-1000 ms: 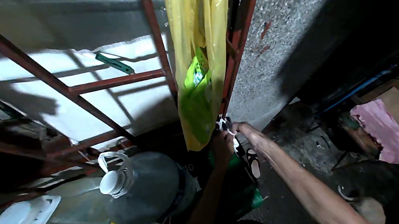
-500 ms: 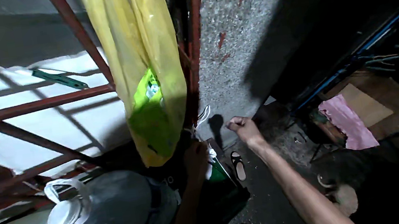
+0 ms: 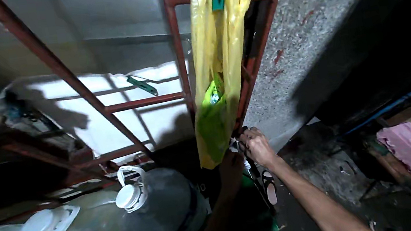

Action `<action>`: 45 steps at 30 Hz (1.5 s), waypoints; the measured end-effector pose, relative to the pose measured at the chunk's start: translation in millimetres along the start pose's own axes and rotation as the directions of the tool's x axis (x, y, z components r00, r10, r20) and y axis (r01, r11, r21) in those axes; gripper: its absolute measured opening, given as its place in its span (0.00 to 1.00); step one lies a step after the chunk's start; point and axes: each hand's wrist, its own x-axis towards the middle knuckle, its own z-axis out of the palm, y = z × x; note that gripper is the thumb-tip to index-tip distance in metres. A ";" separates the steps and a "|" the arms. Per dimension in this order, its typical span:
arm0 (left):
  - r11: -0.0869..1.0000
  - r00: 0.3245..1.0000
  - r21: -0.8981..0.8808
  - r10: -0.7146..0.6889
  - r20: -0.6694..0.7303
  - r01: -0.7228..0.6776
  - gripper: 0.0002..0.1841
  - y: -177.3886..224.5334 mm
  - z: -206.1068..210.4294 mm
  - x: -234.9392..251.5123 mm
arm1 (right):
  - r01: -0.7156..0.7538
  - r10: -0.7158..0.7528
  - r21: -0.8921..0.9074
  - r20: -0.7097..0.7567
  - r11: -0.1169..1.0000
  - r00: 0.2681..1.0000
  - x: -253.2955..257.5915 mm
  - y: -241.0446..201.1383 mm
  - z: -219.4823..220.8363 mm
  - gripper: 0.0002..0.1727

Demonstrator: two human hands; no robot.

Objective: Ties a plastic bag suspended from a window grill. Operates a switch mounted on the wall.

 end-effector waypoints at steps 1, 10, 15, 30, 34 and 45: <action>1.000 1.000 -0.003 0.002 -0.002 -0.002 0.15 0.7 2.2 0.7 | -0.001 0.001 0.004 -0.048 1.000 0.999 -2.0 0.6 2.9 0.08; 0.998 1.000 -0.058 0.000 -0.011 -0.001 0.12 1.4 11.8 0.0 | -0.024 0.040 0.081 -0.212 0.996 0.976 -3.6 6.8 16.4 0.06; 0.993 0.999 -0.110 0.034 -0.037 -0.038 0.11 1.2 11.2 1.2 | 0.040 -0.024 0.060 -0.254 0.997 0.967 -2.3 11.9 19.5 0.06; 0.967 0.996 -0.253 -0.011 -0.092 -0.013 0.09 0.4 4.4 5.9 | -0.400 0.453 0.625 0.082 0.671 0.888 -3.0 22.0 11.9 0.08; 0.982 1.000 -0.189 -0.022 -0.021 0.018 0.10 3.1 13.6 -2.9 | -0.437 0.647 0.838 0.139 0.326 0.750 3.1 11.6 30.0 0.07; 0.987 1.000 -0.159 -0.017 -0.016 0.015 0.10 0.5 10.2 -2.0 | -0.393 0.529 0.542 -0.115 0.742 0.841 1.5 -4.5 25.6 0.10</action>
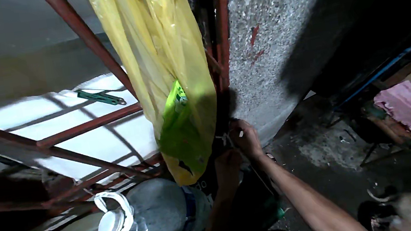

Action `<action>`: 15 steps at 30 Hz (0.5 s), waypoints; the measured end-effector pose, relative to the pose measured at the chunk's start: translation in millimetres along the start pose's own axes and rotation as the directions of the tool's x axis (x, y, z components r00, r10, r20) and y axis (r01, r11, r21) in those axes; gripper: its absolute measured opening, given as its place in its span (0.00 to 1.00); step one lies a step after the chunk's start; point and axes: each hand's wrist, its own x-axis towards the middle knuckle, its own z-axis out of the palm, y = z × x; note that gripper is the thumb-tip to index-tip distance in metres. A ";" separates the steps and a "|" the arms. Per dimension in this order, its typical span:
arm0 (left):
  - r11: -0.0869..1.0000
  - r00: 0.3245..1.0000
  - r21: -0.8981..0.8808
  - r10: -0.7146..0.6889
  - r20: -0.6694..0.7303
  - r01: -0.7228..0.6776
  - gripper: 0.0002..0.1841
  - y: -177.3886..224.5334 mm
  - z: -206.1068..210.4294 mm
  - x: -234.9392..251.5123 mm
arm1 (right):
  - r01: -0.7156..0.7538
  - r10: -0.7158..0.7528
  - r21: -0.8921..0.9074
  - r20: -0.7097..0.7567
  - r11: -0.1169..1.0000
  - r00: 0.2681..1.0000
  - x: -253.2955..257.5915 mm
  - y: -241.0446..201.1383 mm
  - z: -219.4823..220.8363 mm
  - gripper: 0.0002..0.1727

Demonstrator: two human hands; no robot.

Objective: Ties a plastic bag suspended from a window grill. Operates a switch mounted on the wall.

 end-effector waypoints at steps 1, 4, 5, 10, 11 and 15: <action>1.000 1.000 -0.002 -0.005 -0.002 0.005 0.10 0.2 0.9 0.6 | 0.101 -0.104 -0.083 -0.022 0.991 0.994 -1.2 2.0 -1.0 0.08; 1.000 1.000 0.005 -0.015 -0.023 0.015 0.10 4.1 -0.7 1.0 | 0.257 -0.261 -0.221 0.015 0.941 0.965 -0.4 3.6 -4.4 0.06; 1.000 0.999 0.006 -0.004 -0.035 0.004 0.09 5.7 -2.2 1.8 | 0.298 -0.296 -0.261 0.046 0.918 0.954 1.2 4.7 -5.4 0.06; 0.999 0.999 -0.031 0.042 -0.021 -0.043 0.10 7.3 -8.5 10.1 | 0.090 -0.016 -0.180 0.374 0.979 0.927 4.5 -6.7 -28.9 0.11; 0.999 0.999 -0.022 0.040 -0.018 -0.041 0.10 7.0 -8.7 11.2 | 0.024 -0.010 -0.032 0.372 0.999 0.928 3.1 -8.5 -34.4 0.09; 1.000 1.000 0.013 0.019 -0.012 -0.019 0.10 3.5 -6.7 15.1 | -0.225 0.029 0.512 0.363 0.829 0.931 -12.8 0.9 -42.3 0.10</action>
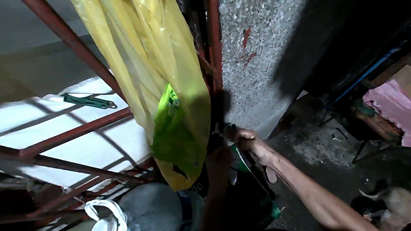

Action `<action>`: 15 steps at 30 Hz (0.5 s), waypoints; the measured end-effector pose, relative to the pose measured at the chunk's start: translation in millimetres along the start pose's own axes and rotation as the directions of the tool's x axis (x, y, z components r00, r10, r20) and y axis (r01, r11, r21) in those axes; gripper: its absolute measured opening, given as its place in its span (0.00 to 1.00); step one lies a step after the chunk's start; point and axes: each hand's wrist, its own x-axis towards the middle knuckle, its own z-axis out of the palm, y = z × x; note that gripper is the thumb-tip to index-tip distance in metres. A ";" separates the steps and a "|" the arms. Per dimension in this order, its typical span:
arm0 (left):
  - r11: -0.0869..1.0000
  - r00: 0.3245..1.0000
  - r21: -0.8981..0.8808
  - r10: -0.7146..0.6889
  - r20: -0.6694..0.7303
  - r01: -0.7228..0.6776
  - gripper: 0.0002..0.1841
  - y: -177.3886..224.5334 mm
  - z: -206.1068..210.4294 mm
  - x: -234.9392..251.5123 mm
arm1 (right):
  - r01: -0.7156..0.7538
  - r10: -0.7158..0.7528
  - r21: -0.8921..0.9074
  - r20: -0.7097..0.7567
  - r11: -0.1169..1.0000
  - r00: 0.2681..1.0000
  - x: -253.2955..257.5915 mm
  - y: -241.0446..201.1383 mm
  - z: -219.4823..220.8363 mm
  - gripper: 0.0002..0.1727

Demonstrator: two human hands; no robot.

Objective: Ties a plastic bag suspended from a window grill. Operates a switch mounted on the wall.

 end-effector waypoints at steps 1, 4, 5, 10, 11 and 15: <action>1.000 1.000 0.012 -0.002 0.006 0.002 0.10 -1.8 -0.2 2.0 | -0.011 0.010 0.053 0.005 0.999 1.000 -1.4 0.6 0.4 0.11; 0.999 1.000 0.031 0.004 0.017 -0.005 0.11 -9.0 -3.3 4.4 | -0.112 0.156 -0.400 0.077 0.910 0.985 4.1 -23.2 -4.2 0.11; 0.999 1.000 0.034 0.004 0.021 -0.004 0.11 -10.9 -3.8 3.5 | -0.158 0.247 -0.590 0.072 0.792 0.966 8.8 -32.3 -3.9 0.15; 1.000 1.000 0.006 0.025 -0.002 -0.025 0.09 -3.6 1.1 -1.3 | -0.068 0.177 -0.588 0.131 0.806 0.975 -3.3 -48.3 -5.4 0.12; 0.999 0.999 0.007 0.043 -0.009 -0.043 0.10 -2.3 0.7 -2.3 | -0.015 0.098 -0.454 0.160 0.891 0.982 -13.4 -48.1 -7.7 0.12; 0.999 0.999 0.016 0.046 -0.015 -0.046 0.09 -3.0 -3.0 -3.2 | 0.056 -0.064 0.046 0.185 0.997 0.981 -45.5 -32.6 -24.5 0.16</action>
